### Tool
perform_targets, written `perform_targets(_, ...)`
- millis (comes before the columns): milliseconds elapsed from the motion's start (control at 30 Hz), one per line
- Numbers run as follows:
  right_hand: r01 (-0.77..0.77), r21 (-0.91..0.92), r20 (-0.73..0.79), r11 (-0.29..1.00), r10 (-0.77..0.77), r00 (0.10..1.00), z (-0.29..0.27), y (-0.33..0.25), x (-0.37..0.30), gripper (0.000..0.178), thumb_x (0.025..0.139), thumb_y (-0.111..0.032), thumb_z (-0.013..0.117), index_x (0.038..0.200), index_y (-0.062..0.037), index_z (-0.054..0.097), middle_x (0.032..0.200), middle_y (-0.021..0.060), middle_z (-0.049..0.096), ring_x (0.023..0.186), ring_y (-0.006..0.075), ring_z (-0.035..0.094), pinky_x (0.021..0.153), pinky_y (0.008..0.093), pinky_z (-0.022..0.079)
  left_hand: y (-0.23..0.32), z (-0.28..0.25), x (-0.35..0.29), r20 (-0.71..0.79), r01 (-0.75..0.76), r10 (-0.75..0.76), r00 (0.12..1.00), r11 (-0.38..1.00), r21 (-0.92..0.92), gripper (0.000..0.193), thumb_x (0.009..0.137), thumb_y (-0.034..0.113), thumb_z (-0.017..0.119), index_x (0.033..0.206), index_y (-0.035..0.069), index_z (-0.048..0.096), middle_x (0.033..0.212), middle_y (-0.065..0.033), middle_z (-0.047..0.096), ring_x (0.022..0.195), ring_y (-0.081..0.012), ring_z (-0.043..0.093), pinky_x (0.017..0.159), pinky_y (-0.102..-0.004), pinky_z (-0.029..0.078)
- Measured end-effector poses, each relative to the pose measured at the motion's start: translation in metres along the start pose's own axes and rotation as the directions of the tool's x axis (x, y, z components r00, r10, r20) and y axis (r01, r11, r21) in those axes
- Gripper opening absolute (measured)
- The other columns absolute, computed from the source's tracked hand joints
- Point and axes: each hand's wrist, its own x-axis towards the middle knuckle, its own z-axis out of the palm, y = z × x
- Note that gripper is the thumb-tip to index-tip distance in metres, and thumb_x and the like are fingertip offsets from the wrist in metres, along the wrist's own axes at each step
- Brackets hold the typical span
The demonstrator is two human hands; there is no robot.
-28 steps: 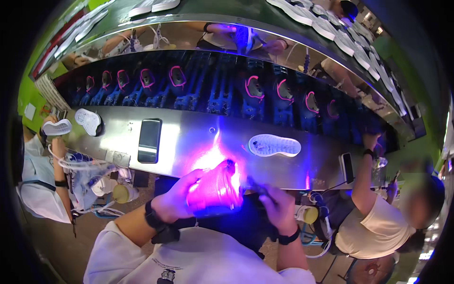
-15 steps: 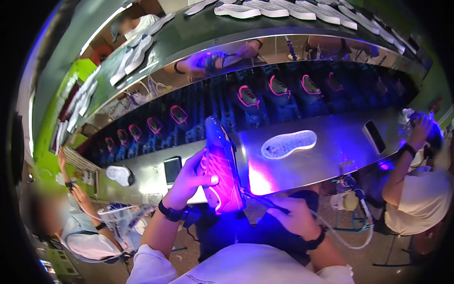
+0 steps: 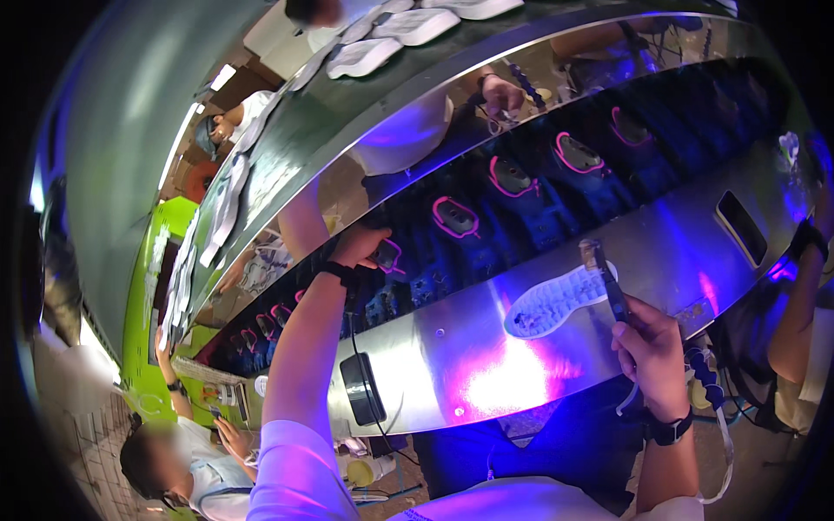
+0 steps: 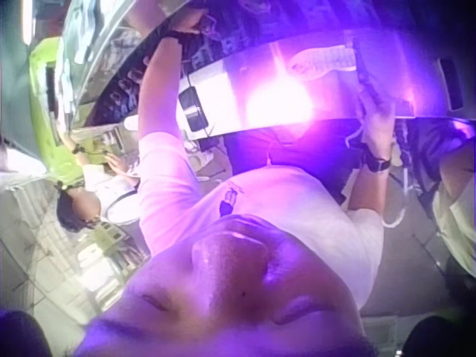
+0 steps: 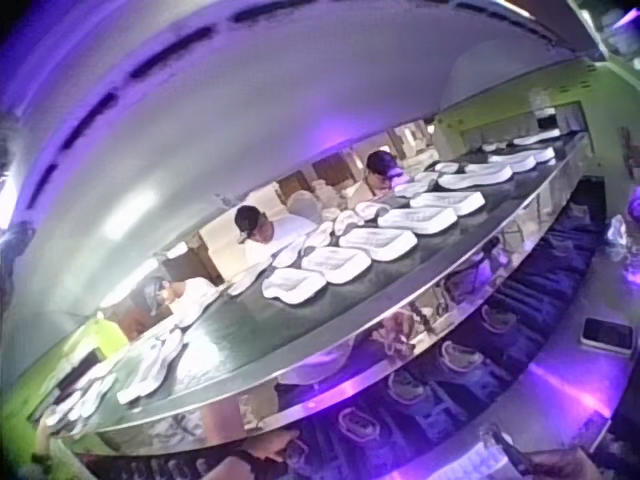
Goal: The recorder is applying adhesive or treatment to shoe uppers and outsoles on a production line using a brush or applicator tool.
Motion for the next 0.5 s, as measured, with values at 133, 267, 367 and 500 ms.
perform_targets(133,-0.027,-0.135,0.063,0.991,0.036,0.997,-0.011,0.019,0.008,0.041,0.092,0.004,0.062,0.133,0.0050,0.061,0.074,-0.0002,0.061,0.049,0.0023,0.046,0.043,0.0201,0.033,0.001,0.026,0.037,-0.079,0.053,-0.043,0.996,0.989,0.137,0.043,0.089,0.037,0.069,0.112,0.001,0.070,0.094,-0.0142,0.073,0.081,-0.0309,0.074,0.056,-0.0411,0.061)
perform_targets(267,-0.033,-0.093,0.052,0.995,0.038,0.998,-0.014,0.051,0.019,0.041,0.093,0.005,0.063,0.133,0.0048,0.061,0.080,-0.0036,0.061,0.063,-0.0002,0.048,0.053,0.0194,0.036,0.073,0.038,0.045,-0.302,-0.499,0.871,0.388,0.474,0.726,0.038,0.088,0.035,0.068,0.102,0.001,0.072,0.097,-0.0192,0.072,0.082,-0.0335,0.074,0.056,-0.0473,0.057)
perform_targets(367,0.039,-0.090,0.017,0.995,-0.038,0.999,-0.015,0.073,0.023,0.042,0.092,0.005,0.064,0.134,0.0055,0.060,0.087,-0.0026,0.064,0.072,0.0014,0.052,0.061,0.0192,0.041,0.149,0.077,0.010,-0.146,-0.219,0.248,0.958,0.958,0.186,0.036,0.087,0.032,0.065,0.101,0.000,0.072,0.094,-0.0197,0.071,0.080,-0.0336,0.074,0.056,-0.0457,0.059)
perform_targets(500,0.166,-0.088,0.016,0.982,-0.165,0.986,-0.009,0.079,0.027,0.043,0.091,0.006,0.065,0.133,0.0052,0.061,0.093,-0.0020,0.066,0.079,0.0034,0.055,0.069,0.0204,0.046,0.119,0.091,0.044,-0.043,-0.088,0.096,0.994,0.983,0.161,0.038,0.088,0.035,0.062,0.101,0.001,0.073,0.088,-0.0163,0.072,0.078,-0.0317,0.074,0.058,-0.0428,0.062)
